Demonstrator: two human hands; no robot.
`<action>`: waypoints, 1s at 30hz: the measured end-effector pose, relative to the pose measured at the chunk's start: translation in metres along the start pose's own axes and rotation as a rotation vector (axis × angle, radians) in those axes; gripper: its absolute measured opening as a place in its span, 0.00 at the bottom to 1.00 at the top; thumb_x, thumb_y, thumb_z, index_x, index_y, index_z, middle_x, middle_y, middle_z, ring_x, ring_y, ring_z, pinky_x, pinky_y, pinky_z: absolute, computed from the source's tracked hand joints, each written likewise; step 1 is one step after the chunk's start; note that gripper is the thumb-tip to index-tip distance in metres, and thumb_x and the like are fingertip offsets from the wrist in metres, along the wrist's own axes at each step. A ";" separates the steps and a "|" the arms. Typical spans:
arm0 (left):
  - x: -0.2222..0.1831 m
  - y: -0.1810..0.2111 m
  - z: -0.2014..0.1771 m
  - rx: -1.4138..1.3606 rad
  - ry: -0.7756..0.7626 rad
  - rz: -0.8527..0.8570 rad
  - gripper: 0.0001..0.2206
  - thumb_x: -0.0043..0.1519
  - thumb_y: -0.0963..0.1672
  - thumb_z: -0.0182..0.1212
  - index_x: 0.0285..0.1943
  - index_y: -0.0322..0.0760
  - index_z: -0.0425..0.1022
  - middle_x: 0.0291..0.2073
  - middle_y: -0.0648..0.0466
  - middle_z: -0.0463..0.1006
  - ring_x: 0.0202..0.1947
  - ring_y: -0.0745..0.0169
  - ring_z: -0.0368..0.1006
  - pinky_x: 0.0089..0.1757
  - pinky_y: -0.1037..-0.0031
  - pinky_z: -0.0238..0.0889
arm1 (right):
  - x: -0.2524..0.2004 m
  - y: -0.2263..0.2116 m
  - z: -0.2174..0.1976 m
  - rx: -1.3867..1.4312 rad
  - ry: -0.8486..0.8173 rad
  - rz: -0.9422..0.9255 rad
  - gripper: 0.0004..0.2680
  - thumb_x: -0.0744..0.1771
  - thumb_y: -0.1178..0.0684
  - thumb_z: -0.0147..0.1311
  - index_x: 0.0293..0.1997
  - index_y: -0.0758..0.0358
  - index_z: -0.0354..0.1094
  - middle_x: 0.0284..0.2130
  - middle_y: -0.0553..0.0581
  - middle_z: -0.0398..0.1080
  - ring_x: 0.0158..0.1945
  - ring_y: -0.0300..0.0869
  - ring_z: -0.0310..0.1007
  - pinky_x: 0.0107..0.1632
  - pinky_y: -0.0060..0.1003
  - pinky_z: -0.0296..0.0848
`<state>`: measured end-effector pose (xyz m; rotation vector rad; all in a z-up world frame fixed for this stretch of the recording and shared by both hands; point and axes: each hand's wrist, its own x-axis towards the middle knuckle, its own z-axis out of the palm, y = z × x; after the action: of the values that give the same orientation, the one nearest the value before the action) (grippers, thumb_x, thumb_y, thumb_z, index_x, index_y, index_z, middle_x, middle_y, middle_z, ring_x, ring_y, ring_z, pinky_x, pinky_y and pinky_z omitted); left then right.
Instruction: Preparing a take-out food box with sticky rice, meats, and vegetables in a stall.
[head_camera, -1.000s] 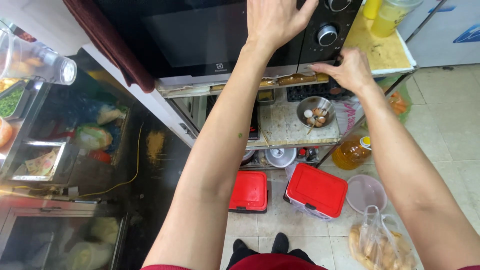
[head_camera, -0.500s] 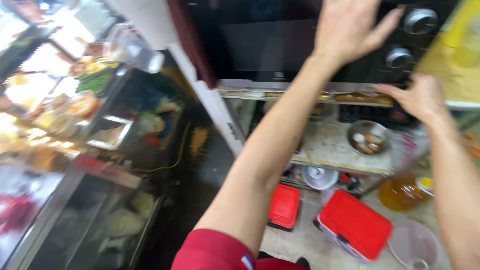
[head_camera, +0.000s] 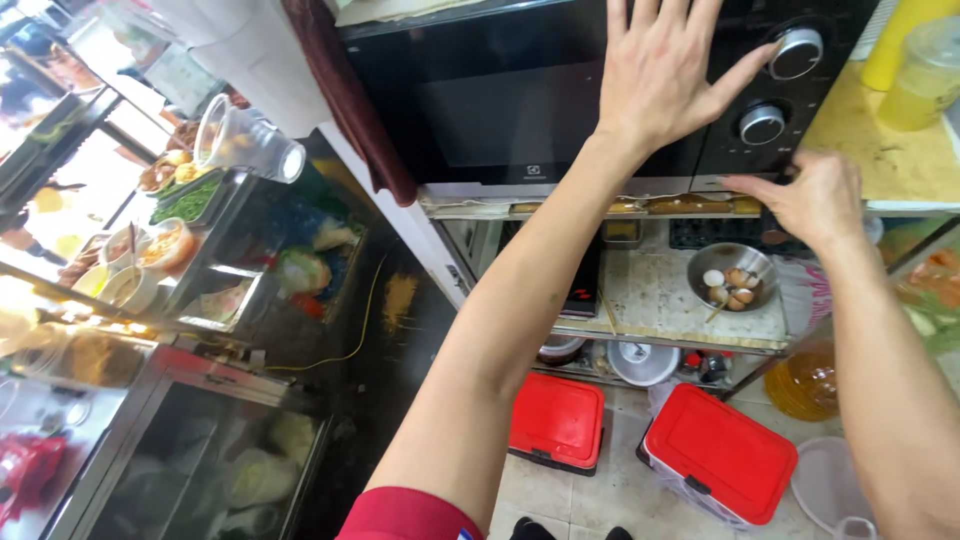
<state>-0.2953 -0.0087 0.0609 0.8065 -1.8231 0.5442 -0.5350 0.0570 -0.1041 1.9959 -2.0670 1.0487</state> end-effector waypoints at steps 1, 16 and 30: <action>0.002 0.001 -0.002 -0.004 -0.002 -0.004 0.33 0.55 0.62 0.61 0.57 0.36 0.72 0.51 0.46 0.75 0.57 0.44 0.67 0.63 0.50 0.53 | 0.001 0.000 0.002 -0.046 0.014 0.001 0.25 0.64 0.30 0.73 0.32 0.72 0.75 0.27 0.68 0.75 0.34 0.57 0.78 0.43 0.50 0.76; -0.073 0.007 -0.189 -0.543 0.107 -0.049 0.27 0.61 0.56 0.68 0.64 0.42 0.73 0.59 0.51 0.71 0.64 0.52 0.67 0.68 0.53 0.46 | -0.040 -0.085 -0.011 0.066 0.283 -0.005 0.21 0.66 0.45 0.67 0.56 0.77 0.71 0.41 0.68 0.77 0.39 0.52 0.78 0.44 0.44 0.75; -0.269 -0.175 -0.382 -0.612 -0.050 -1.317 0.24 0.59 0.39 0.63 0.67 0.32 0.79 0.47 0.42 0.75 0.40 0.48 0.67 0.45 0.56 0.64 | 0.231 -0.251 0.194 0.436 -0.123 0.556 0.18 0.69 0.38 0.57 0.49 0.67 0.73 0.35 0.57 0.74 0.33 0.46 0.77 0.31 0.42 0.81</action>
<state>0.1399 0.2103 -0.0465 1.3214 -1.0205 -0.8335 -0.2648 -0.2187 -0.0338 1.6957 -2.7472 1.6246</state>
